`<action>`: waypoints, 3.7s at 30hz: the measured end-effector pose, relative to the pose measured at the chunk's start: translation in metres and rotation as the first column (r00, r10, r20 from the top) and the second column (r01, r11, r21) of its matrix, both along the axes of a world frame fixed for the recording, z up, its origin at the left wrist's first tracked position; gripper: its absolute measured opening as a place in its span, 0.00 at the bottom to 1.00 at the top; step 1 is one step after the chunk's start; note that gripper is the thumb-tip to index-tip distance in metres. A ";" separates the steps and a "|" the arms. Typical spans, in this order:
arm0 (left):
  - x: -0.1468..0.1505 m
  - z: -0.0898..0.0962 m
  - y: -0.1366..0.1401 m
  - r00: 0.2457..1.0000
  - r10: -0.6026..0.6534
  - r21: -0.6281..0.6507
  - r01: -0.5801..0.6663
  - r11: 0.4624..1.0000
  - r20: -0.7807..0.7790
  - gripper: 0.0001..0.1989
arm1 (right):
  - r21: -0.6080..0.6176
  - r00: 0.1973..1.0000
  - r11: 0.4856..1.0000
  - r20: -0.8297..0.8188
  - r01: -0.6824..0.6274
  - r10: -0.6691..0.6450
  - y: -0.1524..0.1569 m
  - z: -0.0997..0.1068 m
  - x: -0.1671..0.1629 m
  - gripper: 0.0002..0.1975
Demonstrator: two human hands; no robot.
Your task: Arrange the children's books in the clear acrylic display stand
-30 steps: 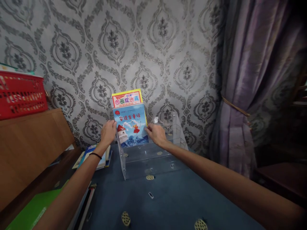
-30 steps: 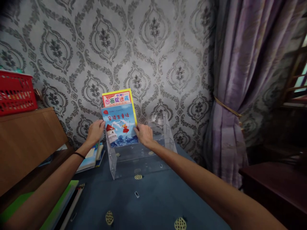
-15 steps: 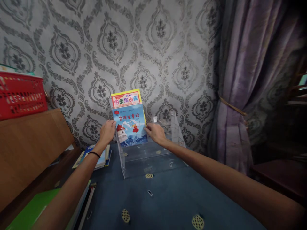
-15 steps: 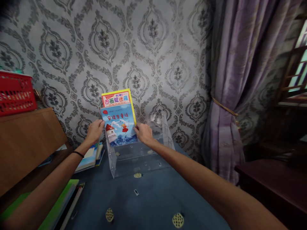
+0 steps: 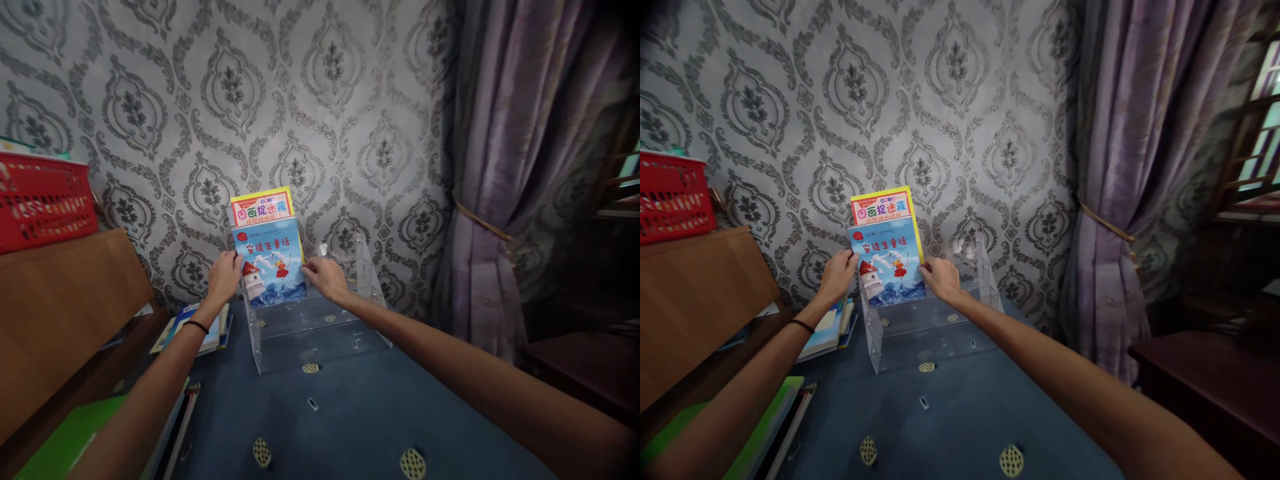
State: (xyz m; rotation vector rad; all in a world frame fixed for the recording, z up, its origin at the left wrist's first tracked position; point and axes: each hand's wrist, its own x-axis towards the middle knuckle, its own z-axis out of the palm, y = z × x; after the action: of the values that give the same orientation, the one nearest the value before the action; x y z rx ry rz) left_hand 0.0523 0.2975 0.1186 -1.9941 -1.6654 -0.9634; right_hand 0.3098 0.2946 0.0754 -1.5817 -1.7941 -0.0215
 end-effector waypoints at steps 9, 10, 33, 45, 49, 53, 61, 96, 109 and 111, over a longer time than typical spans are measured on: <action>0.004 -0.003 -0.006 0.997 -0.035 0.022 0.034 0.999 0.070 0.14 | 0.041 0.993 0.998 -0.108 -0.046 0.050 0.004 0.003 0.003 0.09; 0.004 -0.003 -0.006 0.997 -0.039 0.022 0.037 0.999 0.073 0.14 | 0.045 0.991 0.998 -0.125 -0.051 0.056 0.006 0.004 0.003 0.11; -0.013 0.012 0.019 0.659 -0.293 0.105 0.310 0.945 0.693 0.26 | 0.270 0.969 0.962 -0.224 -0.044 0.107 0.023 0.052 0.010 0.16; -0.016 0.012 0.031 0.347 -0.235 0.080 0.407 0.910 0.908 0.26 | 0.226 0.987 0.971 -0.118 -0.076 0.105 0.030 0.059 0.012 0.18; -0.015 0.013 0.032 0.302 -0.216 0.066 0.439 0.896 0.929 0.24 | 0.226 0.986 0.970 -0.121 -0.087 0.117 0.032 0.056 0.014 0.18; -0.016 0.014 0.032 0.265 -0.212 0.065 0.474 0.878 0.941 0.24 | 0.248 0.981 0.964 -0.141 -0.098 0.136 0.035 0.054 0.017 0.18; -0.028 0.007 0.013 0.148 -0.201 0.109 0.474 0.874 0.968 0.23 | 0.339 0.967 0.935 -0.187 -0.100 0.172 0.007 0.043 0.018 0.16; -0.307 -0.145 -0.207 0.893 0.441 -0.623 -0.392 0.677 -0.083 0.33 | -0.130 0.477 0.459 -0.224 -0.879 0.850 -0.165 -0.175 -0.154 0.13; -0.281 -0.147 -0.220 0.831 0.556 -0.622 -0.447 0.643 -0.023 0.28 | 0.015 0.281 0.288 0.277 -0.957 0.919 -0.177 -0.153 -0.266 0.35; -0.278 -0.148 -0.222 0.833 0.553 -0.617 -0.441 0.652 -0.012 0.28 | 0.001 0.265 0.277 0.300 -0.961 0.917 -0.172 -0.156 -0.268 0.33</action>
State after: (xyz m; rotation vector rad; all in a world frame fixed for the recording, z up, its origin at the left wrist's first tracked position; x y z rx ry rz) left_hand -0.2258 0.0760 -0.0290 -1.6007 -2.7018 -0.4299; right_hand 0.0422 0.1228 -0.0807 -0.0999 -2.5934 0.1963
